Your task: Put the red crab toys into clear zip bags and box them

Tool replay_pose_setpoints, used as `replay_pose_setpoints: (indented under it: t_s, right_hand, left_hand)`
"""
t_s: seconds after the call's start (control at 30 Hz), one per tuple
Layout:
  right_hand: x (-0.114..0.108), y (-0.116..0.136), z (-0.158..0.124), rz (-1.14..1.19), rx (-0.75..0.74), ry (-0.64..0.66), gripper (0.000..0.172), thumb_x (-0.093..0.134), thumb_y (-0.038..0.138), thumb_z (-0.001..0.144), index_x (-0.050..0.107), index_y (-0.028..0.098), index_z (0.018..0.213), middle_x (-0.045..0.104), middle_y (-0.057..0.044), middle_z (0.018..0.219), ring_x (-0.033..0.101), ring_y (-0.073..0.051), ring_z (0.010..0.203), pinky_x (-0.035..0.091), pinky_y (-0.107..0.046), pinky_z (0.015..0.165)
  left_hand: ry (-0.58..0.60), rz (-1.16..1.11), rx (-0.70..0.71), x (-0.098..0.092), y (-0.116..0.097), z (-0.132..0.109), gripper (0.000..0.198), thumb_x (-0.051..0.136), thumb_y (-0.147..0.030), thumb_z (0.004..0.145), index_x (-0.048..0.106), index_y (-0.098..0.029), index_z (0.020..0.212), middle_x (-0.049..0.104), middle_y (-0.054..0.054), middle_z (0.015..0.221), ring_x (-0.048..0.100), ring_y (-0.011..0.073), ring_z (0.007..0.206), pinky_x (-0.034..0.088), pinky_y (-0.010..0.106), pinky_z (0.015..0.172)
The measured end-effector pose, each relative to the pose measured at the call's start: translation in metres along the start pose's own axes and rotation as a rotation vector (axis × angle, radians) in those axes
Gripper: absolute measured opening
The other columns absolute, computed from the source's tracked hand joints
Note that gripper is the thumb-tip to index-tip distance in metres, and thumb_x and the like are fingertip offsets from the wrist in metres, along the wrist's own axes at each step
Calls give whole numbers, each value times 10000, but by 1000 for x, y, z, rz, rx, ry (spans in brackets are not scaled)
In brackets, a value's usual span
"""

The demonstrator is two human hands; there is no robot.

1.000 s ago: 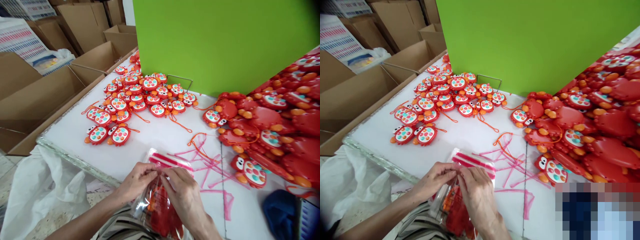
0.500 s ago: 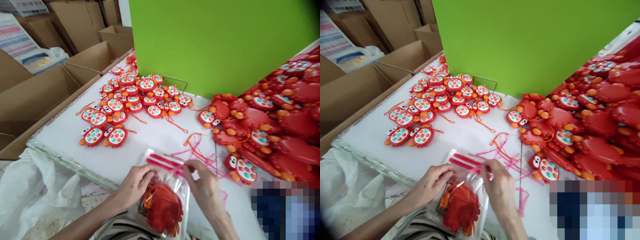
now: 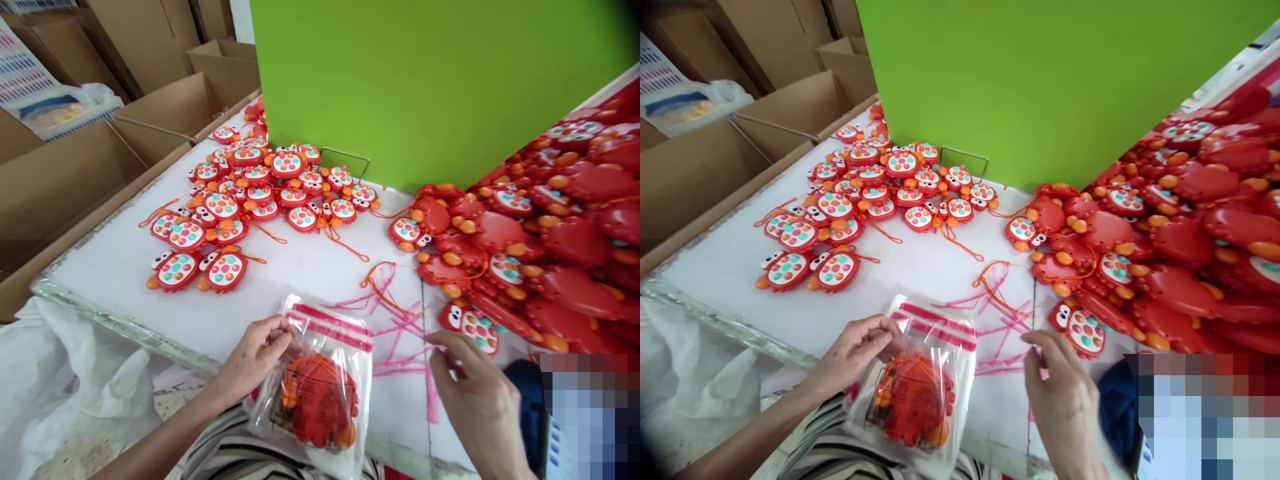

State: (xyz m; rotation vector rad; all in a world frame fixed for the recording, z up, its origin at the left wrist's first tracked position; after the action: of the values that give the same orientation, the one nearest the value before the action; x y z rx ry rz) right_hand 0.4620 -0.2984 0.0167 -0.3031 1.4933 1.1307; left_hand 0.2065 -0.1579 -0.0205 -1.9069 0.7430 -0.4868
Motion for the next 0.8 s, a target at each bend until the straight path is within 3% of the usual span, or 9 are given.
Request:
replay_pose_setpoints:
  t_s: [0.13, 0.23, 0.4, 0.57, 0.7, 0.8]
  right_hand:
    - [50, 32, -1, 450, 50, 570, 244, 569, 407, 805, 649, 191, 884, 619, -2, 648, 540, -142, 553, 432, -261, 527]
    - [70, 44, -1, 687, 93, 729, 223, 632, 398, 764, 616, 177, 789, 585, 24, 624, 513, -117, 547, 403, -236, 512]
    - [70, 41, -2, 742, 46, 674, 186, 594, 324, 775, 566, 181, 660, 496, 47, 560, 430, -99, 513, 340, -224, 488]
    - [64, 42, -8, 625, 0, 637, 172, 460, 198, 764, 605, 192, 670, 562, 15, 604, 489, -130, 559, 381, -242, 526]
    - [55, 44, -10, 524, -162, 544, 229, 396, 132, 770, 550, 207, 619, 591, -12, 709, 563, -147, 635, 432, -256, 572]
    - [46, 39, -2, 448, -232, 406, 196, 429, 167, 818, 593, 216, 722, 614, -42, 874, 604, -158, 710, 454, -244, 543]
  left_hand:
    - [-17, -19, -17, 0, 0, 0, 131, 504, -273, 851, 568, -160, 831, 724, 55, 775, 681, 170, 733, 523, 257, 675]
    - [5, -31, -7, 2, 0, -1, 138, 493, -278, 855, 559, -165, 814, 716, 52, 775, 675, 172, 729, 522, 265, 679]
    - [-20, 70, 30, -6, 1, -2, 139, 477, -317, 870, 545, -196, 875, 670, 14, 789, 634, 165, 727, 477, 251, 678]
    - [-75, 173, 65, -11, -1, -1, 199, 421, -230, 823, 559, -187, 687, 591, -8, 705, 547, 153, 713, 405, 220, 653]
    - [-105, 109, 48, -8, -1, -8, 181, 483, -231, 765, 484, -186, 589, 513, -31, 563, 509, 132, 587, 376, 219, 567]
    - [-237, -33, 50, -37, -15, -21, 228, 577, -201, 717, 383, -200, 596, 604, -31, 594, 598, 147, 626, 432, 229, 591]
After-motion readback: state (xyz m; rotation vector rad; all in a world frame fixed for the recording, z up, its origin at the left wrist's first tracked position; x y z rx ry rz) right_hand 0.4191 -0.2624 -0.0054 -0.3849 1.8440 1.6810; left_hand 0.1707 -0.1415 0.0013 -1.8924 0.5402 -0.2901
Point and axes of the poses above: each hand's wrist, its own z-axis towards the middle knuckle, its own x-axis out of the palm, y = z × x, the point moved 5 cm from there along z, towards the middle knuckle
